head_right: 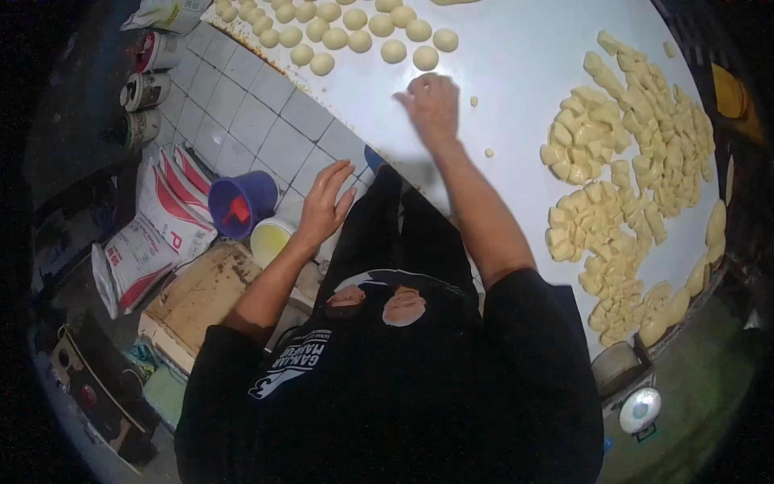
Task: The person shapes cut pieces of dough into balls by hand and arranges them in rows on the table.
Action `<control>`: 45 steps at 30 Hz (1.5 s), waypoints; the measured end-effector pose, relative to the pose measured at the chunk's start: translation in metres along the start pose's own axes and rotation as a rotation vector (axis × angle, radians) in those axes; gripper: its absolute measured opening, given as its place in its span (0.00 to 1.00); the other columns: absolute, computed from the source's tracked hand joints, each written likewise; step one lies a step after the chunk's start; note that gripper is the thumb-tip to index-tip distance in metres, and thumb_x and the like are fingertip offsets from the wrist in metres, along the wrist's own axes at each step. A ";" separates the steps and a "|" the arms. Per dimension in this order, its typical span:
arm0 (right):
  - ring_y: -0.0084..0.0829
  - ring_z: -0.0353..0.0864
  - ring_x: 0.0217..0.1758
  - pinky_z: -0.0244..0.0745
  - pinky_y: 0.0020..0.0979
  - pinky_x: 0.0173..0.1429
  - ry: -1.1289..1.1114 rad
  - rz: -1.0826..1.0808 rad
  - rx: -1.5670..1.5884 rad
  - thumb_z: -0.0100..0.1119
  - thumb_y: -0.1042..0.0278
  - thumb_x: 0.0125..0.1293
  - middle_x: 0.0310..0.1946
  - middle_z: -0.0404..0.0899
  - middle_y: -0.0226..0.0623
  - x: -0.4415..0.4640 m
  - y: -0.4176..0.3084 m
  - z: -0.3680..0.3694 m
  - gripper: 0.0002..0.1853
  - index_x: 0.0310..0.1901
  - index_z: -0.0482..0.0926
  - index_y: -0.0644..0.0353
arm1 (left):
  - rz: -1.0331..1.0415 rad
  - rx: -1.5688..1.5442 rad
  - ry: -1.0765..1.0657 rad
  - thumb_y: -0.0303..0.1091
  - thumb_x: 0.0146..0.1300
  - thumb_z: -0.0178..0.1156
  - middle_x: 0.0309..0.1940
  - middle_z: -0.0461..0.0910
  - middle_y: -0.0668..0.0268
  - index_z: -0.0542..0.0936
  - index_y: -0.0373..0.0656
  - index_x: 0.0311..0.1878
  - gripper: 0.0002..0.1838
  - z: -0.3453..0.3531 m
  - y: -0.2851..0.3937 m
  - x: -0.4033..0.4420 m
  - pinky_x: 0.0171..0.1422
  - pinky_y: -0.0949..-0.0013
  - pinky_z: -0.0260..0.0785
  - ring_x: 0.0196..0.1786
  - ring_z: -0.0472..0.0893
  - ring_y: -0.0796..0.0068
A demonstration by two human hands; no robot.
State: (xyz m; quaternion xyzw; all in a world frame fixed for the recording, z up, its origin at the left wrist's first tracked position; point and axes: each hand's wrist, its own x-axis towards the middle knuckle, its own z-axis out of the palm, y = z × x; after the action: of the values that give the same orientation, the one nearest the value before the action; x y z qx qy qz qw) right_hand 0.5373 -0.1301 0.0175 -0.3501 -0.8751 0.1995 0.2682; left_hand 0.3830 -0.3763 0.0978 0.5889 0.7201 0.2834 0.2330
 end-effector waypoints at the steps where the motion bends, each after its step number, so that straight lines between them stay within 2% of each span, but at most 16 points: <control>1: 0.46 0.80 0.49 0.70 0.51 0.53 -0.073 0.056 0.064 0.74 0.56 0.66 0.38 0.82 0.40 -0.016 -0.008 0.009 0.13 0.34 0.83 0.56 | 0.001 -0.001 -0.011 0.26 0.70 0.70 0.68 0.81 0.50 0.82 0.36 0.67 0.23 -0.003 0.001 -0.007 0.73 0.51 0.75 0.68 0.81 0.44; 3: 0.46 0.79 0.48 0.70 0.51 0.54 -0.009 -0.133 0.080 0.73 0.58 0.67 0.41 0.83 0.39 -0.066 0.001 0.000 0.12 0.35 0.83 0.56 | -0.043 0.006 0.109 0.27 0.72 0.69 0.67 0.81 0.49 0.82 0.37 0.66 0.21 -0.016 0.002 -0.021 0.72 0.52 0.76 0.67 0.82 0.44; 9: 0.48 0.77 0.50 0.67 0.50 0.54 0.089 0.123 -0.055 0.72 0.60 0.69 0.41 0.79 0.40 -0.026 -0.002 -0.015 0.12 0.36 0.80 0.57 | -0.133 -0.002 0.010 0.25 0.72 0.68 0.67 0.81 0.47 0.80 0.38 0.68 0.22 -0.026 -0.019 -0.055 0.71 0.52 0.76 0.69 0.82 0.45; 13: 0.55 0.78 0.69 0.72 0.52 0.75 -0.091 0.037 0.024 0.67 0.65 0.74 0.60 0.84 0.48 -0.096 -0.016 -0.027 0.12 0.53 0.86 0.60 | -0.011 -0.049 0.058 0.25 0.70 0.70 0.66 0.82 0.50 0.80 0.40 0.68 0.23 -0.035 -0.021 -0.014 0.70 0.53 0.79 0.68 0.83 0.45; 18: 0.32 0.88 0.51 0.81 0.33 0.58 -0.292 0.787 0.488 0.71 0.60 0.75 0.48 0.88 0.40 0.042 -0.058 -0.070 0.19 0.59 0.84 0.63 | 0.081 -0.156 -0.010 0.24 0.69 0.69 0.62 0.82 0.51 0.80 0.41 0.66 0.23 -0.025 -0.048 0.026 0.66 0.54 0.81 0.63 0.85 0.47; 21: 0.32 0.87 0.50 0.81 0.34 0.57 -0.236 0.610 0.577 0.77 0.61 0.71 0.51 0.87 0.41 0.099 -0.098 -0.028 0.26 0.65 0.80 0.63 | 0.131 -0.252 -0.054 0.24 0.68 0.69 0.62 0.82 0.51 0.80 0.40 0.66 0.23 -0.030 -0.054 0.055 0.66 0.54 0.81 0.63 0.85 0.47; 23: 0.45 0.85 0.56 0.79 0.43 0.62 -0.001 0.390 0.392 0.81 0.57 0.65 0.55 0.84 0.48 0.105 -0.092 0.034 0.33 0.66 0.79 0.63 | 0.141 -0.267 -0.052 0.24 0.67 0.69 0.62 0.82 0.51 0.80 0.40 0.65 0.23 -0.027 -0.064 0.069 0.66 0.54 0.81 0.63 0.85 0.47; 25: 0.56 0.78 0.63 0.74 0.51 0.67 -0.103 0.073 0.115 0.84 0.54 0.59 0.58 0.80 0.53 0.108 -0.090 0.047 0.38 0.66 0.77 0.64 | 0.180 -0.303 -0.076 0.23 0.66 0.70 0.61 0.82 0.52 0.80 0.39 0.65 0.24 -0.024 -0.065 0.077 0.67 0.53 0.80 0.63 0.84 0.47; 29: 0.55 0.78 0.60 0.74 0.50 0.64 0.070 0.405 0.210 0.80 0.59 0.63 0.56 0.80 0.50 0.066 -0.103 -0.022 0.28 0.58 0.79 0.64 | 0.304 0.035 0.135 0.31 0.71 0.67 0.65 0.81 0.52 0.79 0.38 0.69 0.25 -0.017 -0.091 0.134 0.76 0.45 0.71 0.72 0.79 0.47; 31: 0.55 0.80 0.58 0.76 0.49 0.63 -0.020 0.247 0.071 0.77 0.65 0.66 0.53 0.81 0.50 0.003 -0.090 -0.059 0.21 0.55 0.81 0.63 | 0.379 0.178 0.093 0.41 0.74 0.66 0.79 0.72 0.51 0.72 0.39 0.80 0.35 -0.015 -0.086 0.171 0.85 0.39 0.57 0.83 0.68 0.48; 33: 0.53 0.83 0.57 0.79 0.49 0.61 -0.205 0.332 -0.011 0.74 0.68 0.68 0.53 0.83 0.47 -0.072 -0.071 -0.092 0.17 0.54 0.82 0.61 | 0.312 0.535 -0.174 0.49 0.76 0.63 0.88 0.59 0.53 0.64 0.40 0.86 0.42 -0.001 -0.107 0.186 0.90 0.36 0.46 0.89 0.58 0.50; 35: 0.50 0.86 0.59 0.84 0.46 0.59 -0.080 0.543 -0.064 0.72 0.67 0.70 0.56 0.85 0.45 -0.146 -0.032 -0.118 0.13 0.53 0.83 0.59 | 0.176 0.540 -0.215 0.54 0.79 0.58 0.90 0.56 0.53 0.62 0.40 0.87 0.42 -0.003 -0.089 0.197 0.92 0.36 0.37 0.91 0.54 0.49; 37: 0.49 0.88 0.58 0.86 0.44 0.57 0.045 0.907 -0.039 0.70 0.67 0.72 0.59 0.85 0.45 -0.186 0.009 -0.156 0.10 0.51 0.84 0.58 | 0.267 0.659 -0.081 0.50 0.78 0.62 0.87 0.61 0.52 0.66 0.41 0.85 0.39 0.001 -0.050 0.186 0.90 0.36 0.45 0.88 0.59 0.47; 40: 0.50 0.90 0.53 0.86 0.45 0.57 0.127 0.573 -0.362 0.66 0.64 0.76 0.61 0.86 0.46 -0.177 0.060 -0.202 0.14 0.58 0.83 0.59 | 0.442 0.065 -0.030 0.31 0.73 0.69 0.71 0.80 0.50 0.77 0.41 0.77 0.30 0.044 0.020 0.166 0.74 0.49 0.73 0.70 0.80 0.45; 42: 0.48 0.91 0.48 0.87 0.45 0.54 0.054 0.568 -0.439 0.63 0.64 0.77 0.61 0.88 0.44 -0.166 0.095 -0.196 0.15 0.60 0.83 0.60 | 0.174 -0.375 -0.315 0.30 0.76 0.67 0.63 0.86 0.52 0.78 0.39 0.74 0.25 0.096 0.083 0.137 0.60 0.59 0.83 0.55 0.89 0.58; 45: 0.44 0.91 0.44 0.85 0.45 0.47 -0.084 0.633 -0.640 0.61 0.64 0.77 0.61 0.88 0.43 -0.176 0.108 -0.179 0.14 0.58 0.82 0.60 | -0.233 -0.745 -0.736 0.36 0.86 0.56 0.64 0.83 0.56 0.70 0.40 0.80 0.25 0.166 0.148 0.096 0.59 0.63 0.83 0.56 0.86 0.67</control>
State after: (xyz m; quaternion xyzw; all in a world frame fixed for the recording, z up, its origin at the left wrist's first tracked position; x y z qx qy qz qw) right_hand 0.8084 -0.1546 0.0411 -0.6574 -0.7526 0.0051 0.0367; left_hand 0.5810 -0.2384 0.0771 0.4428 0.5020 0.2669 0.6933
